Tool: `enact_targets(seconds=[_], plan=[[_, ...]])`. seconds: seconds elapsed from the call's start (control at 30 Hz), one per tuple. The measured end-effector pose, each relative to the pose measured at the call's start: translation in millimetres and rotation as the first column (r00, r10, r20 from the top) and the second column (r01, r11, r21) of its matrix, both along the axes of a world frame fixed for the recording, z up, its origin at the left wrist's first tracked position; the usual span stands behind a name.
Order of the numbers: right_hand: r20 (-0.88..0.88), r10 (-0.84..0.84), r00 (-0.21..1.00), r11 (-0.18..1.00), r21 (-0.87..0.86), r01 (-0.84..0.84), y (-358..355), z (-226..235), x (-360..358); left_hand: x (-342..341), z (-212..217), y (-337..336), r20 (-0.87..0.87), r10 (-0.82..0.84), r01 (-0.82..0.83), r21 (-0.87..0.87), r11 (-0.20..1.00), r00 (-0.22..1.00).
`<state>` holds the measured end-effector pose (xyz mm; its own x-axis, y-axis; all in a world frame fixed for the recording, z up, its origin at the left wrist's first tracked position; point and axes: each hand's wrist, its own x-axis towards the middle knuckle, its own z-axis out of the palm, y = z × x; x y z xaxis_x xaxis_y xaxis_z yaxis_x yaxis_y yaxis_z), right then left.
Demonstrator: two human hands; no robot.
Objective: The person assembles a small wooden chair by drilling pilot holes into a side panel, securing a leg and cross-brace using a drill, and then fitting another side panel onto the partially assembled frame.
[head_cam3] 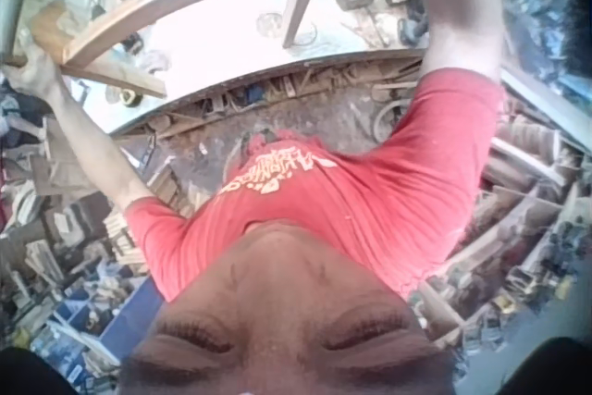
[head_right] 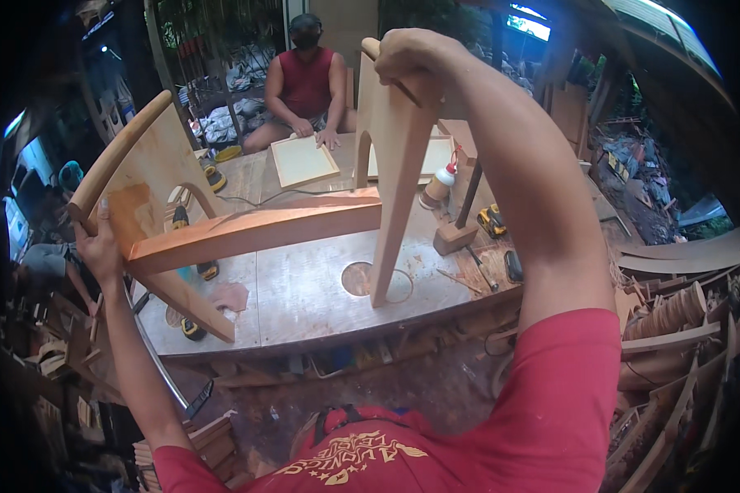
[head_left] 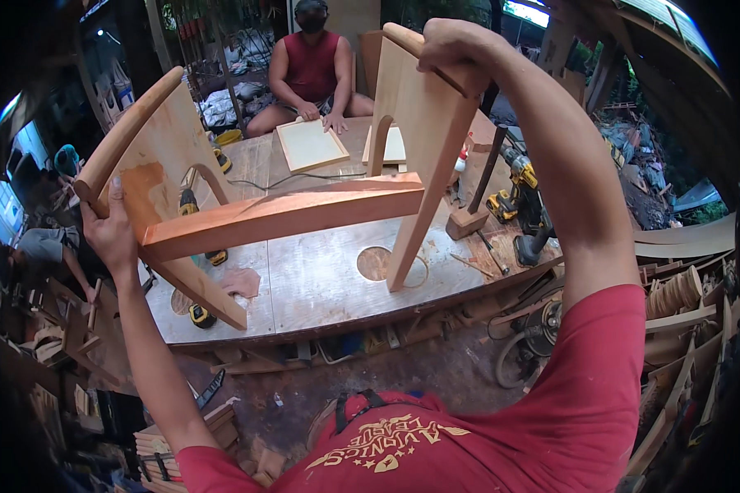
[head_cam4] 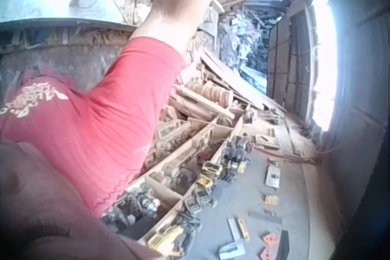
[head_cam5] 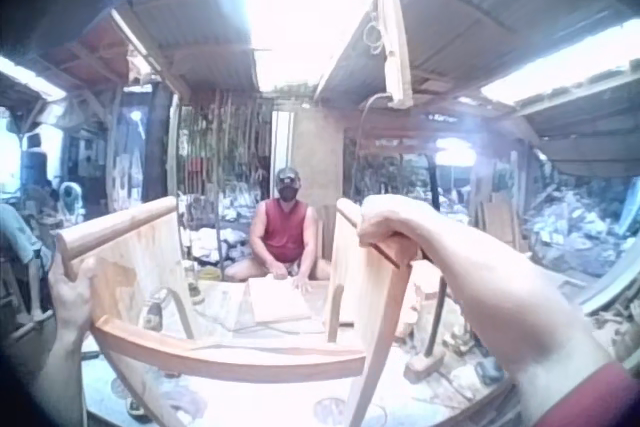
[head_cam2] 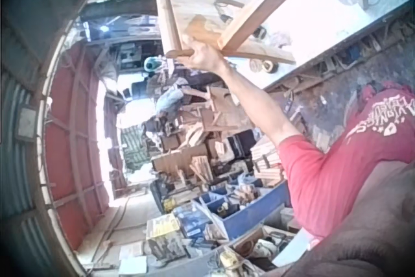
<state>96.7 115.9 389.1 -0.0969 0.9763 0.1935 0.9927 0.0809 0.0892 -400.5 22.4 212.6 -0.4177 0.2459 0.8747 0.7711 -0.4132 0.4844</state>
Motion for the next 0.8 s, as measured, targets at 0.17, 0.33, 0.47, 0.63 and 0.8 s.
enact_targets(seconds=[0.17, 0.33, 0.47, 0.63, 0.8], plan=[[-0.028, -0.012, 1.000, 0.997, 0.074, 0.014, -13.0, -12.5, 12.0, 9.7, 0.6, -2.6, -0.033, 0.040, -0.041, -0.024, 0.999, 0.999], [-0.204, 0.235, 0.950, 0.972, 0.053, -0.229, -13.4, -16.7, 16.5, 18.9, -1.0, -0.6, -0.056, 0.116, -0.116, 0.006, 0.993, 0.992], [-0.460, 0.456, 0.761, 0.882, 0.119, -0.456, -37.4, -36.1, 21.1, 12.9, -3.2, 0.2, 0.085, -0.026, 0.028, -0.016, 0.999, 0.996], [-0.421, 0.655, 0.628, 0.722, 0.594, -0.354, -73.3, -94.1, 35.2, 0.2, -0.7, -1.4, 0.060, 0.078, -0.074, -0.074, 0.995, 0.995], [-0.557, 0.721, 0.412, 0.611, 0.791, -0.001, -77.8, -139.8, 32.4, 1.6, -13.4, 2.1, 0.091, 0.097, -0.093, -0.041, 0.995, 0.991]])
